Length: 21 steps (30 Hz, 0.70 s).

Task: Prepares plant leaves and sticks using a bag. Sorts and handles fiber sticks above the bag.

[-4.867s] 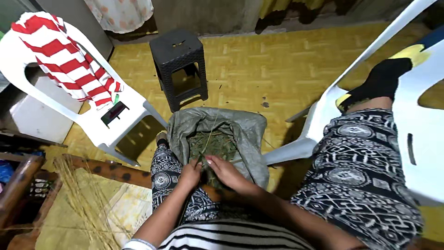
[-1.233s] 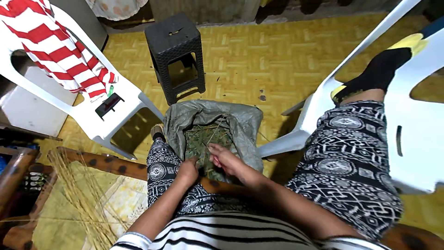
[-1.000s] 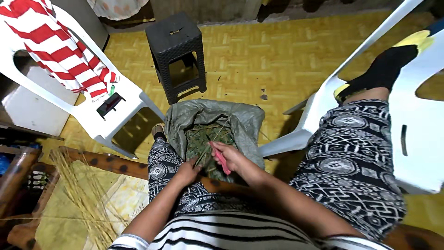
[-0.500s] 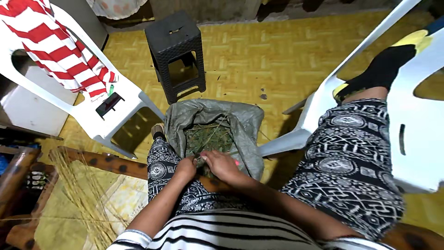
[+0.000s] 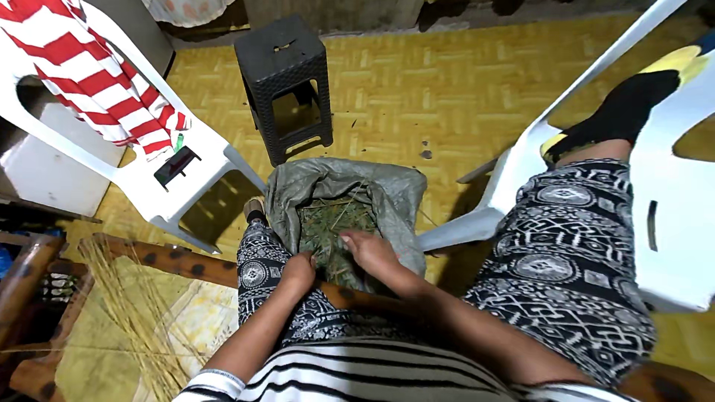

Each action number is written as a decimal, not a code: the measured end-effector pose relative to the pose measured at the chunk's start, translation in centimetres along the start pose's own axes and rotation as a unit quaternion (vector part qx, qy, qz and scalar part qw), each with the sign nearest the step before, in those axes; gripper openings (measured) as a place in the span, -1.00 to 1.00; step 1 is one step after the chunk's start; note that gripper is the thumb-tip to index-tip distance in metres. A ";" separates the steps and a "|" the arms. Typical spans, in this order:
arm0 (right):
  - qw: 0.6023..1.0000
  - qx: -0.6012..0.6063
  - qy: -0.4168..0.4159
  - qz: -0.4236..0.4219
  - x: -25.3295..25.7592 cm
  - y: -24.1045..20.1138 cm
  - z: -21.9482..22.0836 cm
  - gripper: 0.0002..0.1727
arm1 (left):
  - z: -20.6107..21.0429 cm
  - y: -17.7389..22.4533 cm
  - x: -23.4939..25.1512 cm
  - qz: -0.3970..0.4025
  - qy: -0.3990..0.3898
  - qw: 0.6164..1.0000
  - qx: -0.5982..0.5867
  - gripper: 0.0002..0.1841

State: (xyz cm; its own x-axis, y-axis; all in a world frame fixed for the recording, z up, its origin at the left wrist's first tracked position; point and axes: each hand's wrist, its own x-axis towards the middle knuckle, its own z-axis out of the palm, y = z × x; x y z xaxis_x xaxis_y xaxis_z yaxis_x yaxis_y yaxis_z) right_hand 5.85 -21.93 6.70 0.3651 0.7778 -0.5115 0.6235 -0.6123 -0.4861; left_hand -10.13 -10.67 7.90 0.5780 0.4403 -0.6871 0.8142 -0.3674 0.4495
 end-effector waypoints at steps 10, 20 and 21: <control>0.996 -0.084 -0.014 -0.003 -0.6 -2.4 0.6 -0.43 | 0.9 1.4 -0.3 -0.018 0.048 0.994 0.093 -0.52; 0.995 -0.035 0.049 0.084 1.4 1.2 -0.7 -0.44 | 1.0 0.1 -0.2 -0.010 0.032 0.998 0.054 -0.53; 0.996 -0.018 0.045 0.069 1.1 1.1 -0.5 -0.45 | 0.9 0.0 0.0 -0.008 0.026 0.999 0.041 -0.53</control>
State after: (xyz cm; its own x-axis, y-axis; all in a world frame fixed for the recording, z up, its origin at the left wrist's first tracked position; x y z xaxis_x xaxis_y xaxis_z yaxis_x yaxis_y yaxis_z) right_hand 7.27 -21.63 5.95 0.5081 0.6977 -0.5050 0.5871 -0.7096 -0.3897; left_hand -10.16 -11.44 7.41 0.5681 0.4879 -0.6627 0.8178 -0.4246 0.3885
